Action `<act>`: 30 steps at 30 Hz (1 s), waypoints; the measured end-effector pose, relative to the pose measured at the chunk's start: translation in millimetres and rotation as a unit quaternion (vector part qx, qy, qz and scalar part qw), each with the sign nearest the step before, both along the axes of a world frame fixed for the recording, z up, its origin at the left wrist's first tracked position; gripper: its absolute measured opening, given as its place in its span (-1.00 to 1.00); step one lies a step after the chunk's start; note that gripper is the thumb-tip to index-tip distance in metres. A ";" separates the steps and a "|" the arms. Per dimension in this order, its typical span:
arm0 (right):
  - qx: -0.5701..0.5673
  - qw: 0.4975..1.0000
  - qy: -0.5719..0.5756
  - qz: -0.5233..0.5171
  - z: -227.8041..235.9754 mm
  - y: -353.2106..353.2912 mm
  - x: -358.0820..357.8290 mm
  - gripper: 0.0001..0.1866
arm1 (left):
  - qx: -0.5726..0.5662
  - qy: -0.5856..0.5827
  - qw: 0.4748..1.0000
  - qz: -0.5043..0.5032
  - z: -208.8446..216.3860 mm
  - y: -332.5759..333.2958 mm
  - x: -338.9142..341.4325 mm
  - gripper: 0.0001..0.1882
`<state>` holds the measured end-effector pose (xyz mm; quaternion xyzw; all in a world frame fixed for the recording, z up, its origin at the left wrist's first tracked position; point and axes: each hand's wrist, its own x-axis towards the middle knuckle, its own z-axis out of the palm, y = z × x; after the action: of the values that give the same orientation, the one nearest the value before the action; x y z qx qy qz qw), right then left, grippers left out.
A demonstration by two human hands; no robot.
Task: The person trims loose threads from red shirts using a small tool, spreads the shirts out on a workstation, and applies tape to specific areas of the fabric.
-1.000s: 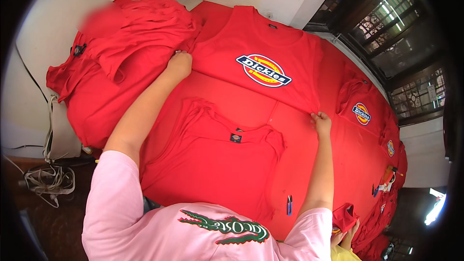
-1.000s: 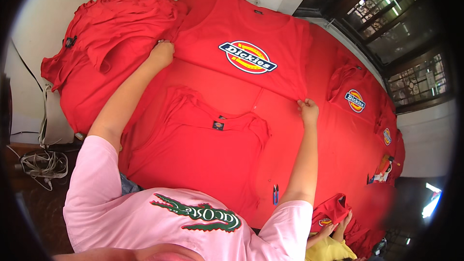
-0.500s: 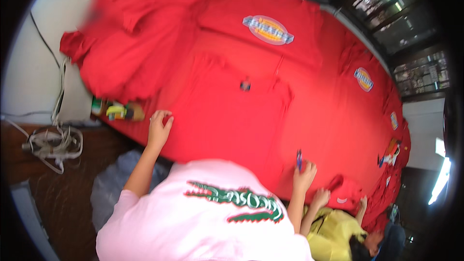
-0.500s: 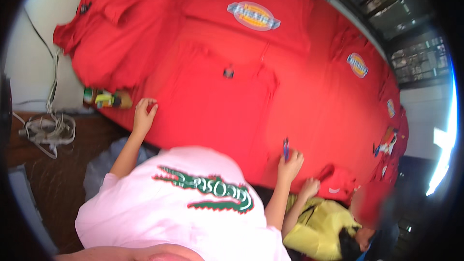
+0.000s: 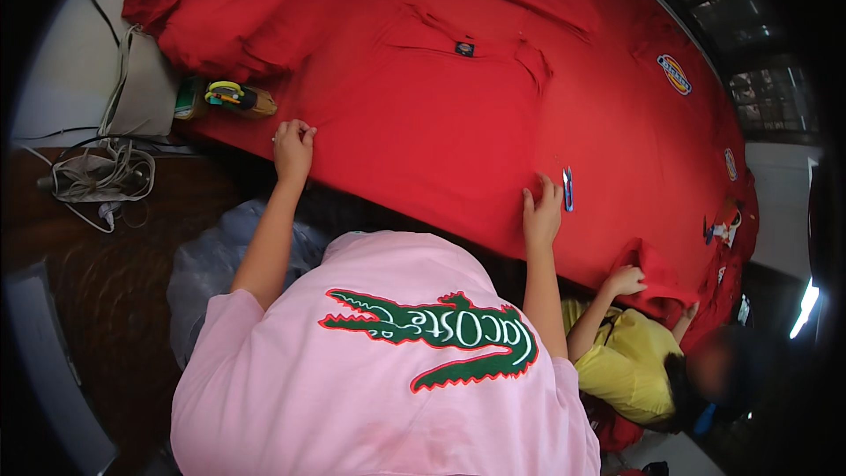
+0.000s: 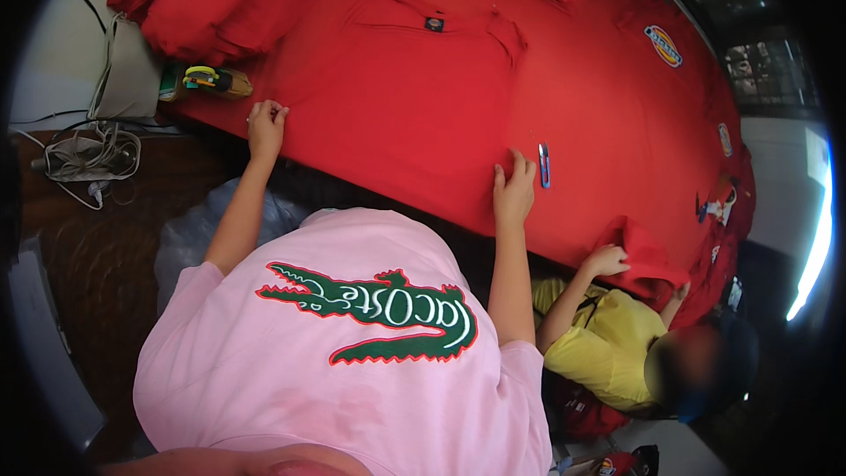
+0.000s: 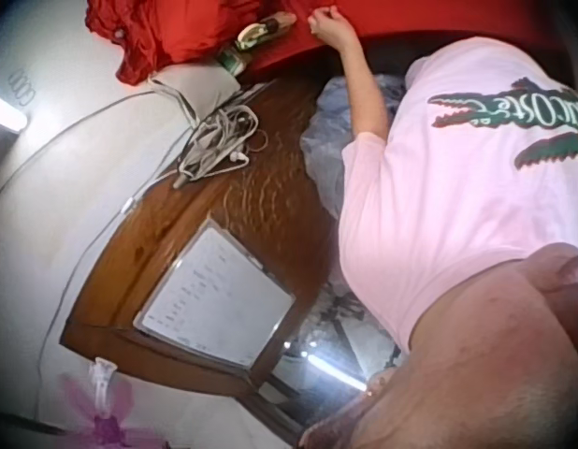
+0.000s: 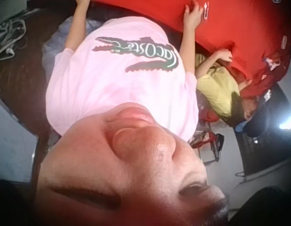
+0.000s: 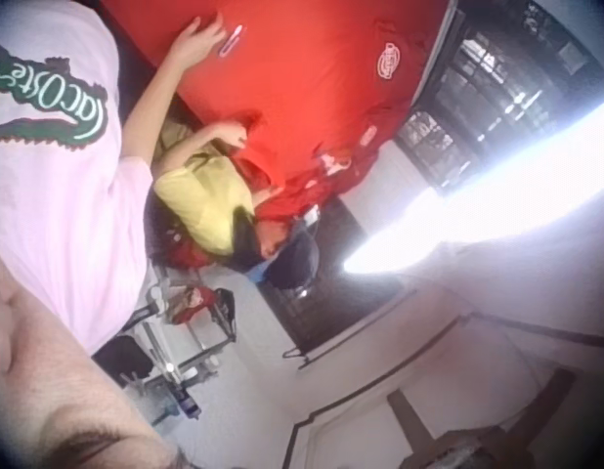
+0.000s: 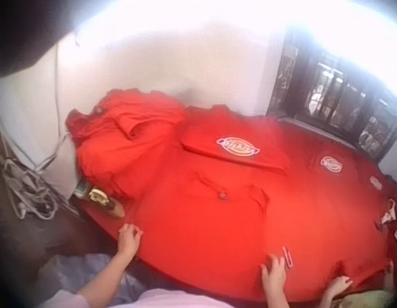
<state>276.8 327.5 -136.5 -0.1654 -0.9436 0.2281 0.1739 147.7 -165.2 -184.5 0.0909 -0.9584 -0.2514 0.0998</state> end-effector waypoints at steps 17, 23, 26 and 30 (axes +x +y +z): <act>-0.190 0.966 -0.177 -0.007 6.2 33.9 103.1 -0.79 | -0.031 -0.187 0.975 -0.120 36.2 -57.1 45.5 -0.80; -0.150 0.988 -0.002 -0.036 -2.5 8.4 5.1 -0.64 | 0.079 -0.055 0.983 -0.155 58.2 16.2 -16.1 -0.82; -0.026 0.994 0.103 0.005 1.5 -15.6 -72.7 -0.44 | 0.069 -0.035 0.973 -0.218 48.9 68.2 -59.0 -0.68; 0.020 0.996 0.086 -0.010 -14.5 -22.4 -147.0 -0.48 | 0.084 0.034 0.975 -0.201 39.0 124.1 -118.8 -0.37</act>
<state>129.8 305.1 -151.0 -0.1510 -0.9278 0.2206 0.2602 28.9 -41.0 -145.5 -0.1039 -0.9287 -0.3487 0.0714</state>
